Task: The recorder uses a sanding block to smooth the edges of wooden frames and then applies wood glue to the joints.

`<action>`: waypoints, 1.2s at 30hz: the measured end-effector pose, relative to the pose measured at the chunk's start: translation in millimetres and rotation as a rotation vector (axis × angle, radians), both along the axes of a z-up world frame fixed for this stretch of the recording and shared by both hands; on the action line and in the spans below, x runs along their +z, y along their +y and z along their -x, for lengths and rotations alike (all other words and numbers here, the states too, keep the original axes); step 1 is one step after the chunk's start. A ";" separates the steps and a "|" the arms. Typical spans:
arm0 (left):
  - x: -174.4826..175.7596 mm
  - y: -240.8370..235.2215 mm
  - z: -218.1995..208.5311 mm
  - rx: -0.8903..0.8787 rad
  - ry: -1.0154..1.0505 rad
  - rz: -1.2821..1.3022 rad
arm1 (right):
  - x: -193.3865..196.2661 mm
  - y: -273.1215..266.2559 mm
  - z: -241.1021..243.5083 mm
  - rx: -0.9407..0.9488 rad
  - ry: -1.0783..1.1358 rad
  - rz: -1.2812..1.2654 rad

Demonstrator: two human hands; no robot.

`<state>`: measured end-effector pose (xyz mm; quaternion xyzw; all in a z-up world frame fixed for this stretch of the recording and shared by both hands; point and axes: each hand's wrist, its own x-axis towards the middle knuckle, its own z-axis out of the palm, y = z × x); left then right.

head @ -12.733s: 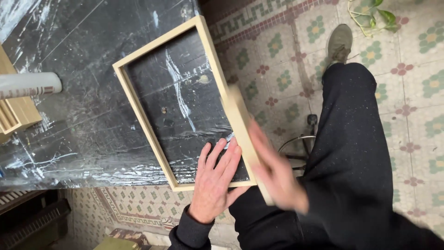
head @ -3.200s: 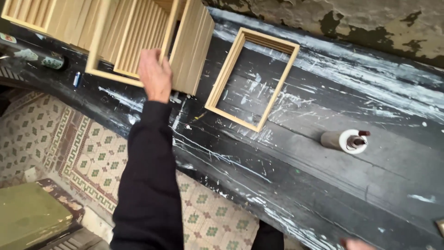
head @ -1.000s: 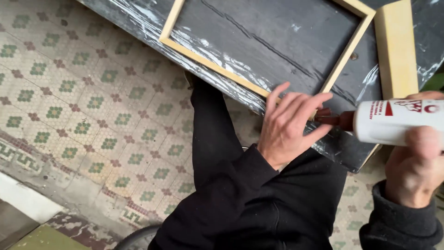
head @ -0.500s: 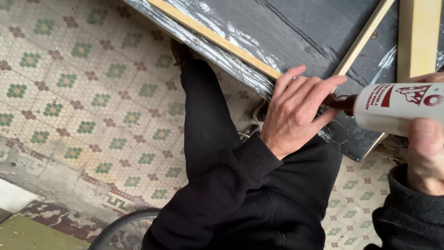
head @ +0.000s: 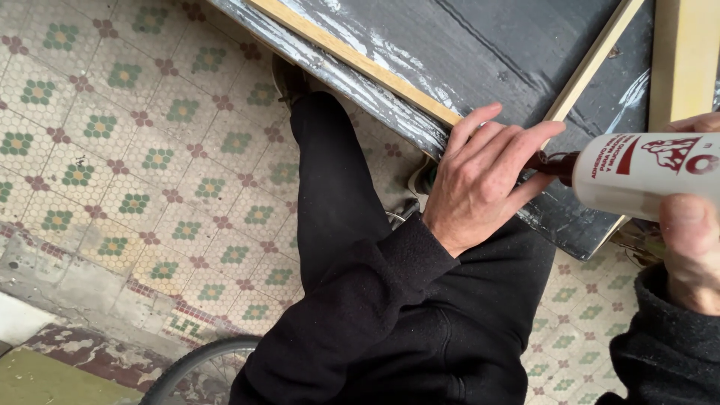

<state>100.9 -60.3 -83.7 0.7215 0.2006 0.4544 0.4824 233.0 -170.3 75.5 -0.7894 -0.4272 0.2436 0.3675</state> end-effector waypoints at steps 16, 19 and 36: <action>-2.1 -0.1 1.9 0.009 0.022 -0.052 | -6.8 4.6 17.1 0.049 0.075 -0.149; -0.1 0.4 4.0 0.005 0.024 -0.048 | -8.5 3.4 15.9 0.050 0.084 -0.173; 12.3 18.2 17.8 -0.055 -0.029 -0.098 | -22.6 -4.1 -0.2 0.018 -0.152 -0.144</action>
